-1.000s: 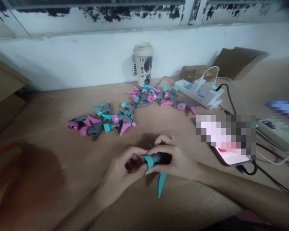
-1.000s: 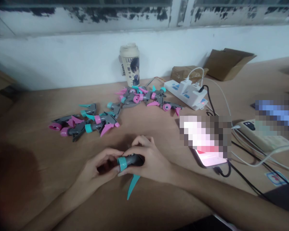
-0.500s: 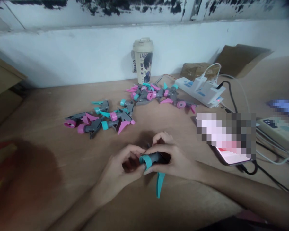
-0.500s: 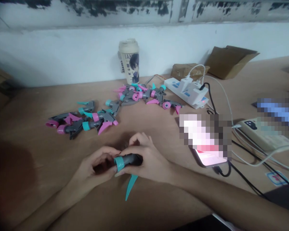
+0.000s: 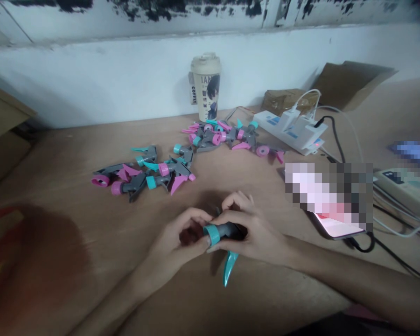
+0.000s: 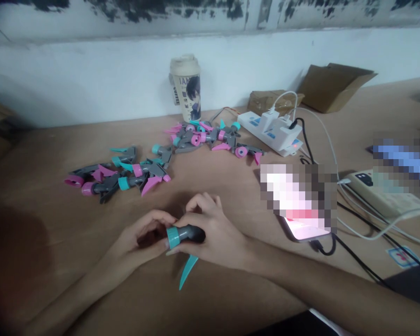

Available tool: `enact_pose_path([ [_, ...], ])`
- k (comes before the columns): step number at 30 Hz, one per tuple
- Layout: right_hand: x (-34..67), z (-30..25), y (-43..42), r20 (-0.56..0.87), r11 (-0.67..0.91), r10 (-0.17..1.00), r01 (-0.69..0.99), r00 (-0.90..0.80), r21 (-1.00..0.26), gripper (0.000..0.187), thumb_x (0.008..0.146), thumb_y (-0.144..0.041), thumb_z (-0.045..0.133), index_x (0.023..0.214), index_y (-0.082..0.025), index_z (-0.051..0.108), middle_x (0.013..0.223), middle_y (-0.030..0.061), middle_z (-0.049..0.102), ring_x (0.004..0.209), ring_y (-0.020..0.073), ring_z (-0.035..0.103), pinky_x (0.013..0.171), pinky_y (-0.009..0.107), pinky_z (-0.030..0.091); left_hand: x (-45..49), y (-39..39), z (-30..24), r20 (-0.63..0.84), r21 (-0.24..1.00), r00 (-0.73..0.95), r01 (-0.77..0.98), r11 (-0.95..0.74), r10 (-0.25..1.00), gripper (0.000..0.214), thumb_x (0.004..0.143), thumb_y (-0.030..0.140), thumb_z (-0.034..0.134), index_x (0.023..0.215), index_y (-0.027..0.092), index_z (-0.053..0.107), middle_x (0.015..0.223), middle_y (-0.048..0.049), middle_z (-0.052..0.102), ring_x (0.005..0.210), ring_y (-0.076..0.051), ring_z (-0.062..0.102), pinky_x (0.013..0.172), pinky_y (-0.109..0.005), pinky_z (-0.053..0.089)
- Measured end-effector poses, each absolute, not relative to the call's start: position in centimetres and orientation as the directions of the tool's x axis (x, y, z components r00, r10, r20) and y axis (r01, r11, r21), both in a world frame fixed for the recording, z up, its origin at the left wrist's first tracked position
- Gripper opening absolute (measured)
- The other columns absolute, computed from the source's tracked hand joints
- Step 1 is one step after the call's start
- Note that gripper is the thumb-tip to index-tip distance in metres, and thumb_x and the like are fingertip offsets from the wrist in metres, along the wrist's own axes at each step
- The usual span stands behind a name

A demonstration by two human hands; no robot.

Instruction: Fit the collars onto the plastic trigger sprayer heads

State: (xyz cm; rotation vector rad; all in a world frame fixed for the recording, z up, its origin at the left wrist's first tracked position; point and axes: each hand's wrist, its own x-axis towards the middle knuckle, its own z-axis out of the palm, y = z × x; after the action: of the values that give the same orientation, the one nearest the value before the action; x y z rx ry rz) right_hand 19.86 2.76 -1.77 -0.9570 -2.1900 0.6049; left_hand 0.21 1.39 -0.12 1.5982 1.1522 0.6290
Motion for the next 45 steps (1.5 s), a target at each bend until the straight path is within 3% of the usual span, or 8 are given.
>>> enact_pose_path([
  [4, 19.8, -1.7, 2.6, 0.388, 0.645, 0.753, 0.477, -0.532, -0.597, 0.017, 0.076, -0.039, 0.066, 0.087, -0.026, 0.067, 0.088, 0.0019, 0.05, 0.087, 0.0167, 0.048, 0.076, 0.033, 0.031, -0.1, 1.6, 0.4, -0.173, 0.932, 0.45, 0.362, -0.002, 0.876, 0.021, 0.076, 0.026, 0.06, 0.096, 0.024, 0.057, 0.083, 0.0008, 0.06, 0.071, -0.013, 0.054, 0.061, -0.023, 0.043],
  [14, 19.8, -1.5, 2.5, 0.379, 0.626, 0.767, 0.475, -0.517, -0.618, 0.021, 0.074, -0.042, 0.068, 0.088, -0.026, 0.067, 0.087, 0.0009, 0.051, 0.087, 0.016, 0.049, 0.076, 0.033, 0.03, -0.2, 1.6, -0.1, -0.171, 0.929, 0.42, 0.37, 0.004, 0.891, 0.024, 0.076, 0.033, 0.062, 0.098, 0.024, 0.059, 0.078, 0.0001, 0.06, 0.069, -0.014, 0.054, 0.061, -0.025, 0.044],
  [23, 19.9, -1.7, 2.7, 0.459, 0.678, 0.731, 0.459, -0.505, -0.574, 0.022, 0.076, -0.043, 0.065, 0.086, -0.023, 0.068, 0.084, 0.0014, 0.049, 0.085, 0.0157, 0.049, 0.078, 0.035, 0.03, 0.6, 1.5, 0.1, -0.145, 0.92, 0.388, 0.391, -0.02, 0.91, 0.021, 0.077, 0.034, 0.06, 0.095, 0.022, 0.058, 0.075, 0.0012, 0.058, 0.067, -0.013, 0.051, 0.057, -0.023, 0.039],
  [27, 19.9, -1.9, 2.9, 0.44, 0.652, 0.755, 0.495, -0.486, -0.574, 0.025, 0.077, -0.045, 0.064, 0.091, -0.025, 0.068, 0.087, 0.0023, 0.051, 0.089, 0.0175, 0.048, 0.081, 0.036, 0.03, 0.7, 1.6, -0.1, -0.126, 0.934, 0.385, 0.357, -0.021, 0.914, 0.019, 0.079, 0.03, 0.059, 0.096, 0.022, 0.056, 0.083, 0.0004, 0.058, 0.075, -0.013, 0.054, 0.061, -0.023, 0.041],
  [34, 20.2, -2.1, 3.3, 0.358, 0.595, 0.799, 0.544, -0.484, -0.592, 0.026, 0.078, -0.043, 0.063, 0.096, -0.026, 0.068, 0.094, 0.0031, 0.054, 0.095, 0.0186, 0.048, 0.082, 0.036, 0.031, 1.2, 2.5, -0.1, -0.242, 0.947, 0.371, 0.29, 0.136, 0.897, 0.022, 0.079, 0.032, 0.058, 0.098, 0.021, 0.052, 0.086, -0.0004, 0.055, 0.07, -0.012, 0.054, 0.051, -0.019, 0.046],
  [45, 20.5, -2.0, 3.8, 0.532, 0.637, 0.77, 0.476, -0.352, -0.606, 0.027, 0.077, -0.038, 0.066, 0.103, -0.029, 0.067, 0.096, 0.0021, 0.058, 0.095, 0.0183, 0.053, 0.086, 0.037, 0.035, 2.8, 2.1, 0.0, -0.063, 0.995, 0.273, 0.094, 0.039, 0.96, 0.017, 0.082, 0.032, 0.055, 0.088, 0.016, 0.055, 0.073, 0.0013, 0.055, 0.059, -0.009, 0.054, 0.05, -0.018, 0.046],
])
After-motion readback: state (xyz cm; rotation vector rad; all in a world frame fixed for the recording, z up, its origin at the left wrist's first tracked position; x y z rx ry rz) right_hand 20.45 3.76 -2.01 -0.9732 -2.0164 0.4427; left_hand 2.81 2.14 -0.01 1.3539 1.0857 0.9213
